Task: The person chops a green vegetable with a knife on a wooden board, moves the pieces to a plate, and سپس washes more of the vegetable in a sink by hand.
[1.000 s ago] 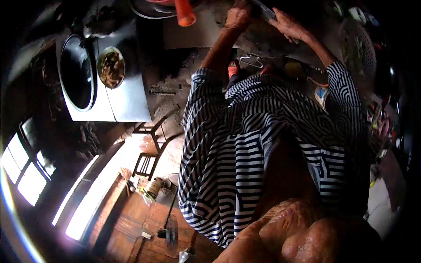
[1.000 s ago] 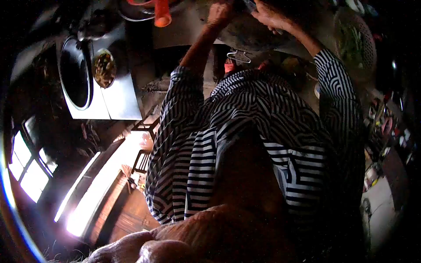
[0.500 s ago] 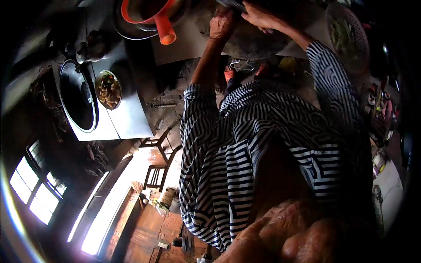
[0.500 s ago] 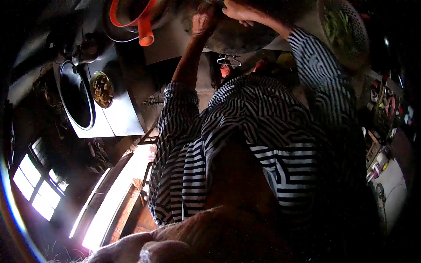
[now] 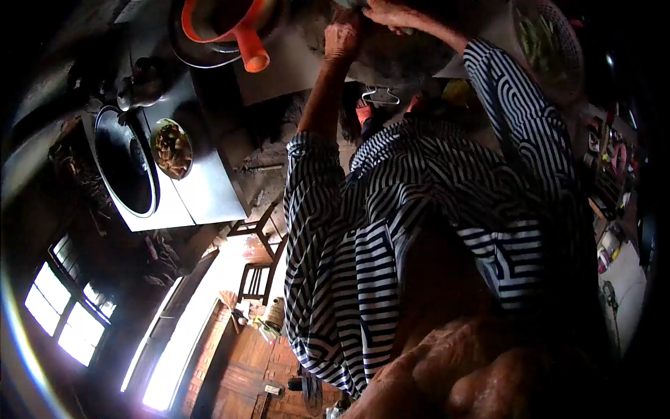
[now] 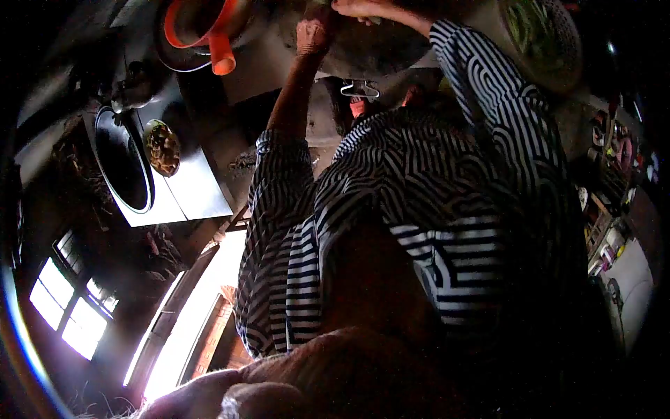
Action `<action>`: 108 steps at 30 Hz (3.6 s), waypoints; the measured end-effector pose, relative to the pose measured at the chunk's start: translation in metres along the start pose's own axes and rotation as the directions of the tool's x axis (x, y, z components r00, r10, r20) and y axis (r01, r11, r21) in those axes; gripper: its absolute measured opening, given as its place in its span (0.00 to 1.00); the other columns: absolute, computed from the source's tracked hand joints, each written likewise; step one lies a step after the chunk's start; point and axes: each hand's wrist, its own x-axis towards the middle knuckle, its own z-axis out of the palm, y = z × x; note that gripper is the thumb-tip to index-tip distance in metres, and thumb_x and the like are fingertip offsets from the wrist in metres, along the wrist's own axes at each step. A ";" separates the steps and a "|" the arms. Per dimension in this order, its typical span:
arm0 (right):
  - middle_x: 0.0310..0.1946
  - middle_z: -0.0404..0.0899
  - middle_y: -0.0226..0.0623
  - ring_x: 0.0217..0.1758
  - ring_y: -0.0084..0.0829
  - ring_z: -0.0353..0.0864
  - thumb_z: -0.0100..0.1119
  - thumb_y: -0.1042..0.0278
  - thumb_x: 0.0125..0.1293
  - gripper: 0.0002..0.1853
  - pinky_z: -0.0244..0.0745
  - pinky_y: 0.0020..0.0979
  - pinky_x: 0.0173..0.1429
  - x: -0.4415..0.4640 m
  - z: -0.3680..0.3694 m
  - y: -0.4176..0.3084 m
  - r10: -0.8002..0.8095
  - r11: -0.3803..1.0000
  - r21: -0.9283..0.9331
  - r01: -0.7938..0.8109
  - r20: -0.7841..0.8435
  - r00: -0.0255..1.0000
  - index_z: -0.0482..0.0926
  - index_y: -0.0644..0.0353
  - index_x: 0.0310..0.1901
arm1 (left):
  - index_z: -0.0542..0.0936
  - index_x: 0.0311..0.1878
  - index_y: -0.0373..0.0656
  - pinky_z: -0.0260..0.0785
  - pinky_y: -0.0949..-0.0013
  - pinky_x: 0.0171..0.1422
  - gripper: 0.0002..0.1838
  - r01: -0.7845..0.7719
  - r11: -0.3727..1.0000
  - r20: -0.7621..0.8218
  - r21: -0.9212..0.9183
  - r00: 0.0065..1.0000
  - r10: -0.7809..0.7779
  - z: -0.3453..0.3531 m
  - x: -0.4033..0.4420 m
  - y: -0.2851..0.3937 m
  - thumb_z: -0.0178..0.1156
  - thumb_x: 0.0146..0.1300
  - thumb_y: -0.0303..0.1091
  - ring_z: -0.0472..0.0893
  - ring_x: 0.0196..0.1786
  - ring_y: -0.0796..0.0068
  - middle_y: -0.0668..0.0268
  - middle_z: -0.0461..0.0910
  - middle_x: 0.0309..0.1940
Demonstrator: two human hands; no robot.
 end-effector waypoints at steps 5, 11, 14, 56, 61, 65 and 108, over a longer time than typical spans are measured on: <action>0.23 0.76 0.46 0.15 0.36 0.72 0.38 0.53 0.75 0.39 0.72 0.38 0.20 -0.038 -0.011 0.045 0.051 0.995 0.078 -0.069 0.215 0.975 0.30 0.60 0.75 | 0.79 0.29 0.39 0.67 0.49 0.35 0.06 0.217 0.972 0.230 0.092 0.945 -0.232 -0.010 0.021 0.018 0.56 0.56 0.30 0.76 0.34 0.46 0.51 0.78 0.29; 0.19 0.73 0.40 0.09 0.29 0.69 0.47 0.62 0.72 0.29 0.70 0.35 0.14 -0.033 0.035 0.069 -0.008 0.999 0.032 0.011 -0.081 0.997 0.54 0.65 0.69 | 0.80 0.38 0.42 0.72 0.55 0.51 0.10 0.193 0.974 0.078 0.116 0.976 -0.202 -0.024 0.049 0.061 0.57 0.52 0.28 0.76 0.49 0.51 0.57 0.79 0.42; 0.18 0.73 0.38 0.10 0.28 0.69 0.47 0.61 0.72 0.34 0.70 0.35 0.13 -0.007 0.031 0.019 -0.027 0.977 -0.211 0.008 -0.085 0.996 0.47 0.63 0.73 | 0.79 0.40 0.43 0.73 0.56 0.54 0.11 0.154 0.982 0.089 0.105 0.983 -0.164 -0.023 0.051 0.059 0.57 0.51 0.29 0.77 0.52 0.52 0.58 0.80 0.44; 0.16 0.73 0.43 0.11 0.34 0.71 0.40 0.58 0.72 0.34 0.69 0.35 0.13 0.004 0.021 0.018 -0.029 0.998 0.056 0.029 -0.005 1.000 0.43 0.64 0.72 | 0.78 0.56 0.39 0.68 0.51 0.61 0.21 -0.003 0.978 0.078 0.208 0.997 -0.014 -0.006 0.009 -0.005 0.53 0.58 0.27 0.75 0.54 0.46 0.47 0.76 0.56; 0.16 0.72 0.43 0.11 0.33 0.70 0.39 0.61 0.71 0.34 0.68 0.35 0.13 -0.019 0.015 -0.007 0.036 0.999 -0.037 -0.036 -0.006 0.999 0.41 0.64 0.73 | 0.76 0.57 0.32 0.63 0.52 0.69 0.22 0.085 0.990 0.334 0.108 0.935 -0.117 -0.031 0.028 0.019 0.53 0.60 0.28 0.74 0.58 0.45 0.44 0.74 0.58; 0.17 0.73 0.43 0.11 0.30 0.70 0.43 0.59 0.73 0.34 0.68 0.32 0.14 -0.039 0.017 0.021 0.034 0.999 -0.018 -0.034 0.017 0.999 0.44 0.63 0.73 | 0.76 0.57 0.31 0.63 0.53 0.70 0.22 0.236 0.966 0.046 0.102 0.969 -0.242 -0.029 0.040 0.039 0.53 0.59 0.28 0.74 0.59 0.44 0.42 0.74 0.57; 0.58 0.74 0.55 0.58 0.49 0.76 0.46 0.57 0.74 0.31 0.70 0.43 0.62 -0.057 0.042 0.062 -0.334 0.921 -0.289 0.261 -0.244 0.910 0.57 0.73 0.69 | 0.71 0.63 0.36 0.63 0.53 0.68 0.30 0.059 0.976 0.251 0.207 0.962 -0.112 -0.069 0.045 0.067 0.59 0.54 0.30 0.69 0.63 0.44 0.47 0.72 0.60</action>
